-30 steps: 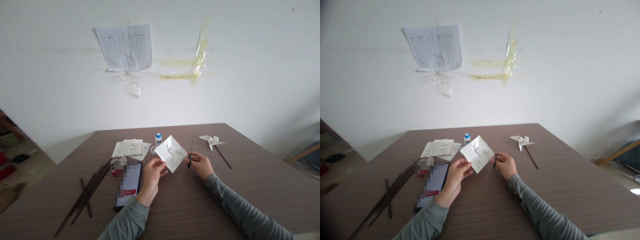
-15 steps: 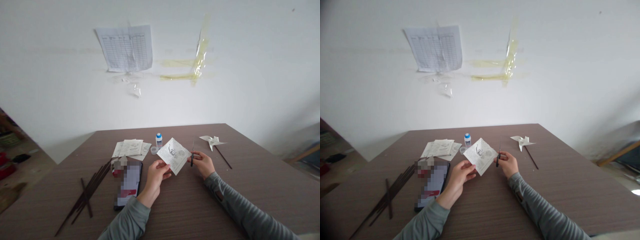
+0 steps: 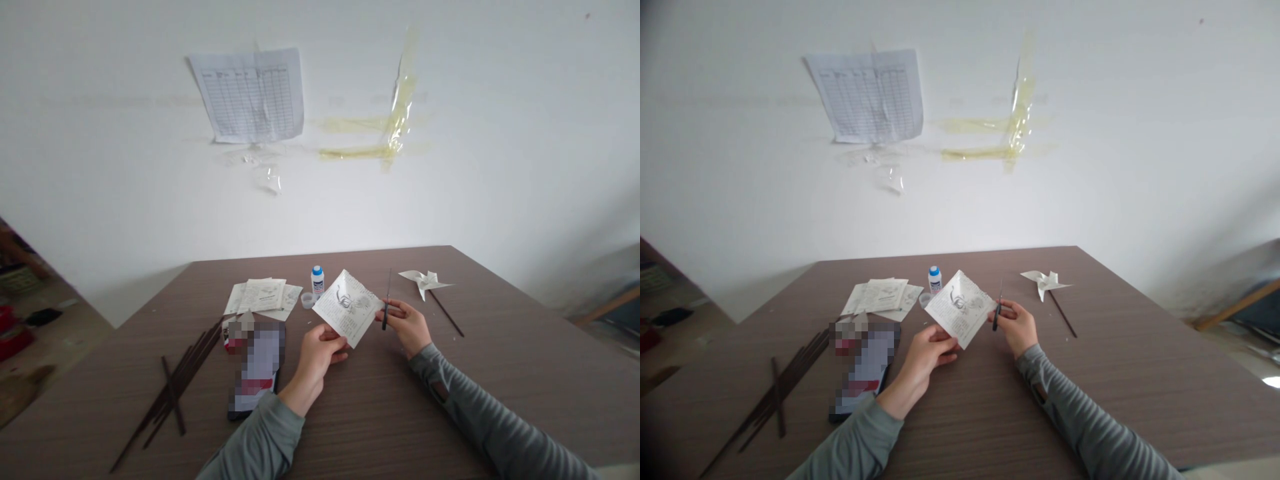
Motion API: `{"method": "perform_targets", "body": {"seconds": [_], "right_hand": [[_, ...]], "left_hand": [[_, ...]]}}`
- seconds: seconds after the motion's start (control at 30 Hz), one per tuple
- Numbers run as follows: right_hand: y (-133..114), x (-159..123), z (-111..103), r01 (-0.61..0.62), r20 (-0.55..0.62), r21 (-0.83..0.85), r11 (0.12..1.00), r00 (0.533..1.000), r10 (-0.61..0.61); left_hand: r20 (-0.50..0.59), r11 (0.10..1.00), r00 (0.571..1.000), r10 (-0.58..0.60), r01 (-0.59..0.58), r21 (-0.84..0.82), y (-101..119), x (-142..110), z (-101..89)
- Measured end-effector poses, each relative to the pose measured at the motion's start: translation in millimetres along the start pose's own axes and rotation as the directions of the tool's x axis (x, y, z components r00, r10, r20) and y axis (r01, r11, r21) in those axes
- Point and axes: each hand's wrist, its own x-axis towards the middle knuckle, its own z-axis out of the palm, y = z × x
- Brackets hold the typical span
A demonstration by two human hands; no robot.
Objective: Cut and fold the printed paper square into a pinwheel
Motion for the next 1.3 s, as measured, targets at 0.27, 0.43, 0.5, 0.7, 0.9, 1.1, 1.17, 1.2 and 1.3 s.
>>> {"method": "perform_targets", "body": {"seconds": [0.27,0.43,0.5,0.7,0.9,1.1,1.17,1.2,1.3], "right_hand": [[-2,-1,-9,0.021,0.117,-0.071,0.997,0.993,-0.013],[-3,-10,-17,0.002,0.172,-0.071,0.997,0.985,0.010],[-4,-15,-21,-0.031,0.247,-0.112,0.993,0.967,0.058],[-8,-26,-25,-0.030,0.454,-0.244,0.969,0.879,0.142],[-7,-33,-20,-0.036,0.552,-0.294,0.955,0.809,0.200],[-7,-49,-9,-0.106,0.574,-0.287,0.952,0.776,0.260],[-7,-55,-5,-0.118,0.585,-0.273,0.955,0.767,0.263],[-7,-58,-4,-0.121,0.591,-0.266,0.956,0.763,0.261],[-6,-64,0,-0.110,0.611,-0.251,0.962,0.753,0.245]], "left_hand": [[-0.053,0.999,0.999,-0.001,-0.001,-0.032,8,-2,0.4],[-0.101,0.998,0.994,0.031,-0.037,-0.056,13,-1,-6.1],[-0.124,0.995,0.991,0.044,-0.054,-0.079,14,1,-7.4],[-0.119,0.986,0.989,0.087,-0.103,-0.129,11,4,-8.7],[-0.123,0.976,0.983,0.134,-0.153,-0.155,7,7,-10.8],[-0.121,0.961,0.976,0.180,-0.201,-0.189,6,11,-11.5],[-0.130,0.959,0.973,0.189,-0.211,-0.190,6,12,-11.8],[-0.131,0.957,0.972,0.195,-0.218,-0.189,6,12,-12.0],[-0.128,0.954,0.966,0.224,-0.245,-0.173,6,12,-12.9]]}}
